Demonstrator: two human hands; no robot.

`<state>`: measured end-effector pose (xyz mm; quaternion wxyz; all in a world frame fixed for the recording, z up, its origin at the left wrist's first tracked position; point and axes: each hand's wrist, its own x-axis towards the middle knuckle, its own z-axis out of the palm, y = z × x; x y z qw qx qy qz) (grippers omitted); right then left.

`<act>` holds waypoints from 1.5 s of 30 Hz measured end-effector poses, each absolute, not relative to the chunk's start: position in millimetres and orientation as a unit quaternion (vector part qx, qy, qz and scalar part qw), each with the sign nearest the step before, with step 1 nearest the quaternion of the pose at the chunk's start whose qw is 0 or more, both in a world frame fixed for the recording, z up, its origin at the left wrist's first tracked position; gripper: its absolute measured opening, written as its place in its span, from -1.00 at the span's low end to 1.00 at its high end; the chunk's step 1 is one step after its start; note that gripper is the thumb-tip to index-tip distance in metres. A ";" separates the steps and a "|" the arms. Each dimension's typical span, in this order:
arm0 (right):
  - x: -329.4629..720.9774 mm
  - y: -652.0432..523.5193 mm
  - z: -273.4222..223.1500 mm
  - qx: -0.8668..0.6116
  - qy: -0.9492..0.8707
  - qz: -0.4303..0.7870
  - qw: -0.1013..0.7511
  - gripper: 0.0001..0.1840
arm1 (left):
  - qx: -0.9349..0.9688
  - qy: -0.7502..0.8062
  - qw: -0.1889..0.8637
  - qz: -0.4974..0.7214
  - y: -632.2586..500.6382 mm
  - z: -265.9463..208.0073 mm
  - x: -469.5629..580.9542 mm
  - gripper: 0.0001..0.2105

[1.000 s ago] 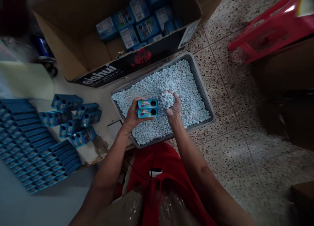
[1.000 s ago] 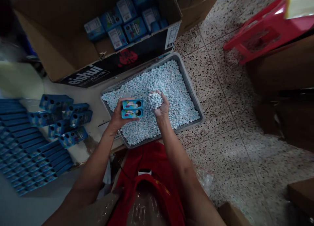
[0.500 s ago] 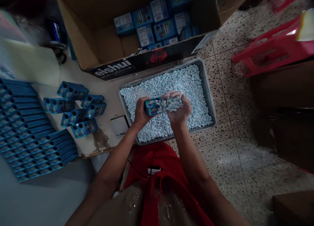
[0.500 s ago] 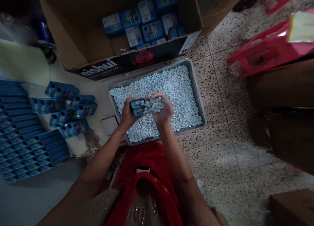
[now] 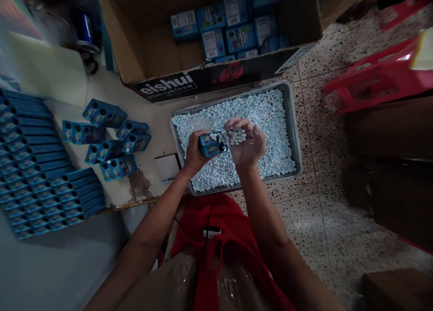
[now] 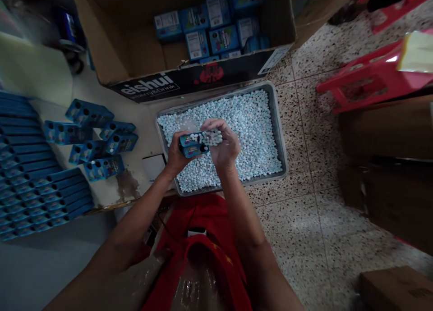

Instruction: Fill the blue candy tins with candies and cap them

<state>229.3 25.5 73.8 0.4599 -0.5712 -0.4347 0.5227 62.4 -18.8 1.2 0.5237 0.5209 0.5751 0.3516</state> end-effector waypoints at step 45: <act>290.2 20.6 -61.1 -0.727 -0.621 0.264 0.125 -0.50 | 0.282 0.470 0.810 0.209 37.7 -44.9 31.8 0.13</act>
